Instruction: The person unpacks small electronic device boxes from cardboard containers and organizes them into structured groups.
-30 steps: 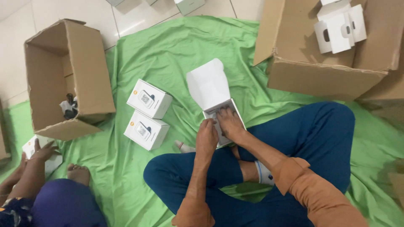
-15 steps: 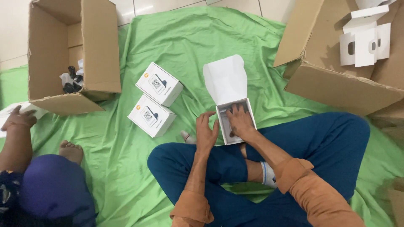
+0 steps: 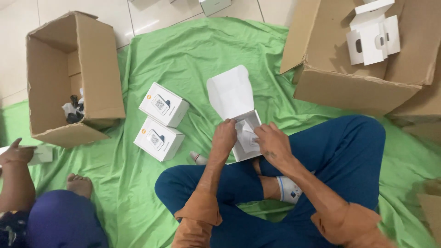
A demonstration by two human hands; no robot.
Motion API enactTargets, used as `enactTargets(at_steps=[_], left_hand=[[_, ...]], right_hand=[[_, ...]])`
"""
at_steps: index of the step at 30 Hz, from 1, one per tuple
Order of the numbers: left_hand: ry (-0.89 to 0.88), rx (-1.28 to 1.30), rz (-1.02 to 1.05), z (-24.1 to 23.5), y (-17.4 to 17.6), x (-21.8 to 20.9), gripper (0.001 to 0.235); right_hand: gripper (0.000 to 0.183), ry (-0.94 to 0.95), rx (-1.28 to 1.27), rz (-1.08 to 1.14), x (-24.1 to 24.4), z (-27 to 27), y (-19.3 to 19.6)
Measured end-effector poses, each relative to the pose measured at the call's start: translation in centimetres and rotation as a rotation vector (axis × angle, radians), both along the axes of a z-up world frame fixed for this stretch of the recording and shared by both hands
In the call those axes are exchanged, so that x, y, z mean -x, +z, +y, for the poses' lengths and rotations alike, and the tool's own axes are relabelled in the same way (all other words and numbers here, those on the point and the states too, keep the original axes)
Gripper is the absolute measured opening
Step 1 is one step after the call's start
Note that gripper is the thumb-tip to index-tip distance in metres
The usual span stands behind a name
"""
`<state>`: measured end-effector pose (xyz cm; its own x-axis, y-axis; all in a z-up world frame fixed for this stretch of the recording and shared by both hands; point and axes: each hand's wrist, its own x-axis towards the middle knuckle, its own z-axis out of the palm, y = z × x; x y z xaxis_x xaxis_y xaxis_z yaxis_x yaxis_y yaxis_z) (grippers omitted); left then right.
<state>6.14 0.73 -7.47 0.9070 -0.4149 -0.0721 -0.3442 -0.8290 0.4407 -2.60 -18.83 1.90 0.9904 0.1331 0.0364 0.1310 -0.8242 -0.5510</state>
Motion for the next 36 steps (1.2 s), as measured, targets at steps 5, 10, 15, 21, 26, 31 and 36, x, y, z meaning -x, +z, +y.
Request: enactTargets(at_steps=[5,10,15,21,26,31,36], left_hand=[[-0.129,-0.359,-0.280,-2.0,-5.4,0.6,0.028],[-0.037,-0.485,-0.196,-4.5,-5.6,0.6,0.019],[-0.014,-0.445,-0.307,-4.0,-6.8,0.4,0.028],[-0.076,-0.342,-0.311,-5.5,-0.9,2.1,0.013],[0.236,0.612,0.544,-9.5,6.6,8.0,0.022],[0.137,0.956,0.766,-13.6,3.3,12.3,0.021],[0.032,1.033,0.764,-14.4,3.2,11.9,0.009]], right_hand=[[0.028,-0.362,-0.603,0.006,5.0,-6.8,5.3],[0.019,-0.280,-0.987,-0.083,9.1,-11.6,3.5],[0.053,-0.315,-1.682,-0.033,10.9,-13.4,4.4],[0.069,-0.337,-1.691,-0.104,12.1,-14.7,6.1],[0.033,-0.344,-1.380,-0.156,16.9,-17.0,4.2],[0.040,-0.655,-0.671,0.186,18.5,-19.2,5.1],[0.038,-0.473,-0.307,0.058,17.0,-18.3,5.2]])
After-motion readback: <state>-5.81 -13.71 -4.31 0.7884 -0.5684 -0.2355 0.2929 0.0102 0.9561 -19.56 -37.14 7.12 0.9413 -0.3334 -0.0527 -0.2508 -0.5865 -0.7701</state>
